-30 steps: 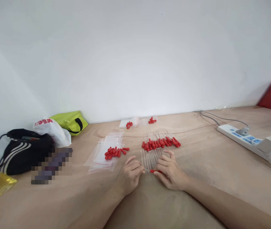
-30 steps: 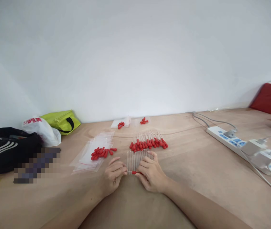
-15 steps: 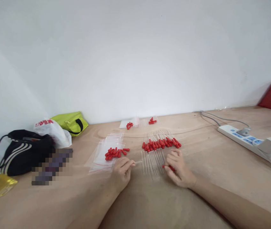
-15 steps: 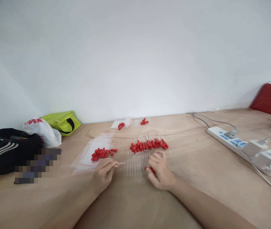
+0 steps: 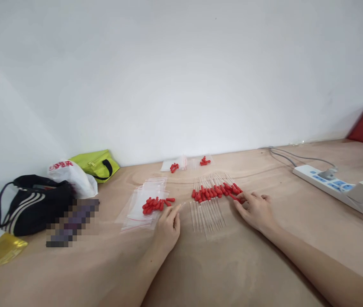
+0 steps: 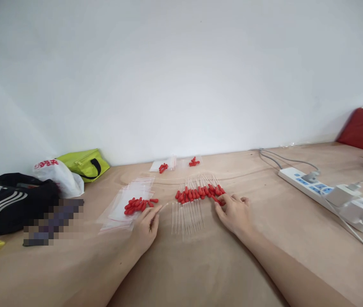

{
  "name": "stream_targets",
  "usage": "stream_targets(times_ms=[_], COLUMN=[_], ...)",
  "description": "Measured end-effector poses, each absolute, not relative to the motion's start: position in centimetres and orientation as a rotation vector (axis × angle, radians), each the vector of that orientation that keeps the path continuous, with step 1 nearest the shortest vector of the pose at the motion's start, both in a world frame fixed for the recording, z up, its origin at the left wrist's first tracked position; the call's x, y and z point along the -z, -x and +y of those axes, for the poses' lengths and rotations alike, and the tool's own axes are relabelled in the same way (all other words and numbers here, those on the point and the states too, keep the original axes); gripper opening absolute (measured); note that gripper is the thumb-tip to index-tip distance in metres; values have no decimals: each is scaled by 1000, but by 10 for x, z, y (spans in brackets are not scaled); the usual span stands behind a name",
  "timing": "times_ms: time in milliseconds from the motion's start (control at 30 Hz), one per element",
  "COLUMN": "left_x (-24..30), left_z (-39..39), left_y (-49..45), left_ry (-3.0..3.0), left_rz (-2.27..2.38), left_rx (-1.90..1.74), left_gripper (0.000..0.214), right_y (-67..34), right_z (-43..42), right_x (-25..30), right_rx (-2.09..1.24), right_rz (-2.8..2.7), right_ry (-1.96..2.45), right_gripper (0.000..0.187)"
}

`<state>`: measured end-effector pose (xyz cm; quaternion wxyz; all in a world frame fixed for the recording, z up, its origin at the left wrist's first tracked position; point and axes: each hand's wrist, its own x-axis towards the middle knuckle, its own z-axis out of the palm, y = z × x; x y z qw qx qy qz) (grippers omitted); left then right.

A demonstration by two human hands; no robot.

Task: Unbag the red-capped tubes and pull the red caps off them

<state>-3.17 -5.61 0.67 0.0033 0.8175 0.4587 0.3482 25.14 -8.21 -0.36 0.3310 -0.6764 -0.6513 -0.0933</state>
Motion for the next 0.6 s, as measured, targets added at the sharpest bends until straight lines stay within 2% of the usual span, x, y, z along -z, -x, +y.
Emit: stream_targets(times_ms=[133, 400, 467, 600], left_x=[-17, -21, -17, -11], left_z=[-68, -84, -83, -80], left_y=[27, 19, 14, 7], left_ry=[-2477, -2524, -2509, -2462], left_rz=[1408, 1296, 1332, 1394], left_rx=[-899, -617, -562, -549], left_gripper=[35, 101, 103, 90], right_y=[-251, -249, -247, -241], right_z=[-83, -80, -78, -73], right_x=[1, 4, 5, 3], right_rx=[254, 379, 426, 484], right_rz=[-1717, -1695, -1677, -1657], right_ry=[1792, 1712, 1682, 1624], right_gripper=[26, 33, 32, 28])
